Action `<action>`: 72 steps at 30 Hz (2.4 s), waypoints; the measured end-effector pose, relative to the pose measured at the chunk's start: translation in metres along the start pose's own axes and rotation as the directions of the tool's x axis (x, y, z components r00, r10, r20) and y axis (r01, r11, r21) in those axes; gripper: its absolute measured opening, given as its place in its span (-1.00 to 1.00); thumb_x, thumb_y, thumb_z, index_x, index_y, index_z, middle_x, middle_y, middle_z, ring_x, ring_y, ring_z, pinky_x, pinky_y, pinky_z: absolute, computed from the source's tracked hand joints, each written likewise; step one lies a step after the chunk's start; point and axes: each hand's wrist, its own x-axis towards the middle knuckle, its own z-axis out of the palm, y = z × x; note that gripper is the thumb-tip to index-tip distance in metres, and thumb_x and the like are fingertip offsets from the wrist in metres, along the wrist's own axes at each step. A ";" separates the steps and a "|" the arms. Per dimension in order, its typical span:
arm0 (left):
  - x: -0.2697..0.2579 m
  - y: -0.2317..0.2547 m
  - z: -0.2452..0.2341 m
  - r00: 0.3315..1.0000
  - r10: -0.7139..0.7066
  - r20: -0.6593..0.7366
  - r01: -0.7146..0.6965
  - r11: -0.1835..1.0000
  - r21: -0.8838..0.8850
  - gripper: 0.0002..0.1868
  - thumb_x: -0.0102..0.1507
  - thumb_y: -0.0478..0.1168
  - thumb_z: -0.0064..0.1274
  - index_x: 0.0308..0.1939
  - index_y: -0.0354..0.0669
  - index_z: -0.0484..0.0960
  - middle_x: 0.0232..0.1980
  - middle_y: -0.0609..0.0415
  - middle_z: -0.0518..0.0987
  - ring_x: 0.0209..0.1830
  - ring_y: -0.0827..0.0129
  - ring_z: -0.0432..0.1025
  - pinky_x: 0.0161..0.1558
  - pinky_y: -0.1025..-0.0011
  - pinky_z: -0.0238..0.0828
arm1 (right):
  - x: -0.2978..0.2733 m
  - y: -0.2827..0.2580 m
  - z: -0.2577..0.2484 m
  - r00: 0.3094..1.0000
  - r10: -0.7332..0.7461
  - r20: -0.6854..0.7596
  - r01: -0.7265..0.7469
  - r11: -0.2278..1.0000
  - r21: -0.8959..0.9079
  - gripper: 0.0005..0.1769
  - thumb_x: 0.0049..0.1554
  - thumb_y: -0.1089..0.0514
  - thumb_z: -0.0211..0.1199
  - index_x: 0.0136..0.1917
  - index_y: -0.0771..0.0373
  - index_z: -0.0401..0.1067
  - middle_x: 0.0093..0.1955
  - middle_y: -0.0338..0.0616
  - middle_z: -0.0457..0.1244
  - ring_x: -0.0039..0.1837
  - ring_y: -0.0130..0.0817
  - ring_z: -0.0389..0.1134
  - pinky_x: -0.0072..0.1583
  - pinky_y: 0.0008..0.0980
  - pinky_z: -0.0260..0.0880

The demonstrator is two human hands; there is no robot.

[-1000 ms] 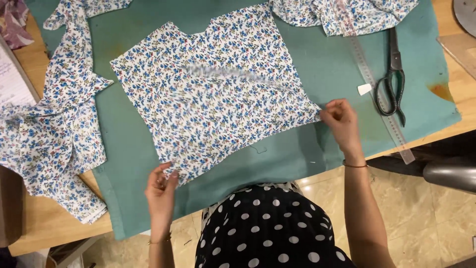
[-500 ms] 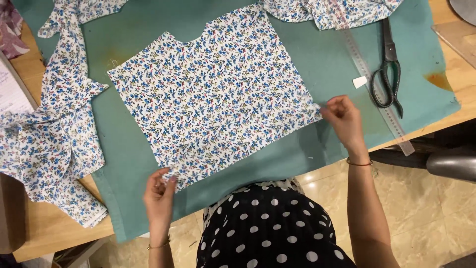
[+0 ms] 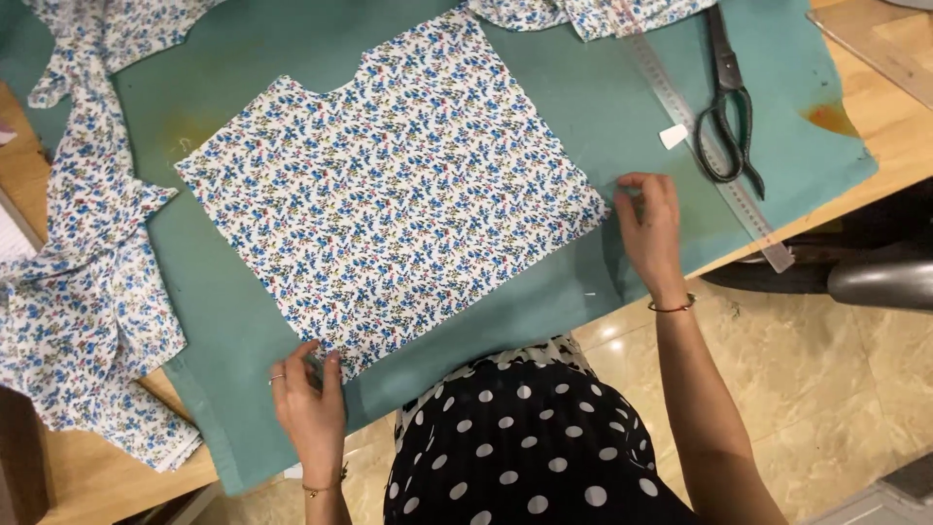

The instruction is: Laying out floral fabric pieces and cutting them with scissors on a workbench.

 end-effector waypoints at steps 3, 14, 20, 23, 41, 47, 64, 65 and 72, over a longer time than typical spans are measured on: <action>0.003 0.007 0.006 0.978 0.190 -0.082 -0.180 0.978 0.108 -0.67 0.28 -0.21 0.25 0.11 -0.21 0.65 0.05 -0.09 0.47 0.05 0.04 0.36 0.10 0.10 0.31 | -0.006 -0.008 0.010 0.948 -0.316 -0.029 0.313 0.947 -0.074 -0.68 0.24 0.35 0.29 0.26 0.24 0.44 0.24 0.02 0.23 0.31 0.01 0.27 0.34 -0.14 0.29; 0.012 0.016 0.074 0.862 0.453 0.227 -0.501 0.828 0.251 -0.26 0.29 0.09 0.07 0.54 0.11 0.28 0.66 -0.03 0.05 0.67 -0.01 -0.14 0.53 -0.22 -0.33 | 0.010 0.007 0.035 0.894 -0.417 0.165 0.447 0.803 -0.393 -0.38 0.25 -0.07 0.30 0.54 -0.01 0.33 0.66 0.16 -0.04 0.55 0.17 0.00 0.44 0.12 -0.03; 0.012 0.010 0.080 0.853 0.473 0.221 -0.517 0.823 0.235 -0.29 0.36 0.15 -0.04 0.58 0.15 0.24 0.70 0.02 0.00 0.70 0.04 -0.18 0.56 -0.23 -0.45 | 0.017 0.047 0.015 0.956 -0.295 0.010 0.268 0.853 -0.447 -0.33 0.35 -0.01 0.24 0.66 0.07 0.18 0.71 0.18 -0.12 0.61 0.24 -0.03 0.48 0.18 -0.07; 0.010 0.008 0.084 0.858 0.468 0.214 -0.511 0.822 0.251 -0.29 0.36 0.17 -0.05 0.58 0.14 0.24 0.70 0.00 0.01 0.70 0.03 -0.18 0.55 -0.25 -0.48 | 0.019 0.081 -0.002 0.976 -0.203 -0.078 0.148 0.884 -0.443 -0.35 0.37 0.06 0.23 0.66 0.09 0.17 0.71 0.14 -0.10 0.61 0.23 -0.03 0.48 0.23 -0.07; -0.004 0.217 0.254 0.685 0.714 0.148 -0.728 0.679 0.092 -0.08 0.28 0.33 0.06 0.59 0.00 0.21 0.69 0.08 0.06 0.70 0.16 -0.12 0.58 -0.28 -0.27 | 0.102 0.173 -0.086 0.947 -0.322 -0.009 0.311 0.921 -0.234 -0.37 0.04 0.38 0.28 0.38 0.40 0.26 0.22 0.30 0.19 0.30 0.26 0.17 0.35 0.03 0.23; -0.044 0.255 0.289 0.781 0.609 0.135 -0.624 0.771 0.130 -0.11 0.27 0.40 -0.06 0.57 0.10 0.21 0.67 0.05 0.04 0.67 0.10 -0.16 0.54 -0.27 -0.29 | 0.123 0.218 -0.125 0.963 -0.233 0.133 0.221 0.970 0.099 -0.40 0.09 0.41 0.27 0.37 0.34 0.19 0.12 0.10 0.23 0.14 -0.10 0.29 0.18 -0.23 0.32; -0.124 0.277 0.274 0.873 0.463 -0.155 -0.484 0.862 -0.149 -0.77 0.27 -0.28 0.20 0.01 -0.09 0.66 0.07 0.16 0.59 0.20 0.24 0.46 0.38 0.09 0.27 | 0.211 0.281 -0.228 0.549 -0.437 0.713 -0.365 0.642 0.674 -0.06 0.06 0.14 0.46 0.63 0.30 0.17 -0.21 -0.26 0.16 -0.24 -0.53 0.18 -0.24 -0.57 0.12; -0.125 0.277 0.274 0.877 0.437 -0.201 -0.464 0.878 -0.116 -0.77 0.25 -0.30 0.20 -0.01 -0.10 0.64 0.07 0.14 0.58 0.21 0.22 0.46 0.36 0.11 0.29 | 0.211 0.250 -0.213 0.436 -0.248 0.865 -0.582 0.655 0.481 -0.27 0.11 -0.13 0.30 0.35 0.34 0.17 -0.24 -0.21 0.13 -0.25 -0.38 0.18 -0.23 -0.44 0.13; -0.126 0.273 0.281 0.877 0.405 -0.260 -0.409 0.912 0.040 -0.76 0.26 -0.25 0.18 0.01 -0.12 0.63 0.13 0.09 0.53 0.22 0.23 0.41 0.31 0.17 0.33 | 0.226 0.115 -0.165 -0.166 -0.327 0.930 -0.258 0.925 0.279 -0.06 0.18 -0.54 0.06 0.29 0.42 0.33 -0.16 -0.25 0.06 -0.20 -0.49 0.02 -0.19 -0.51 0.04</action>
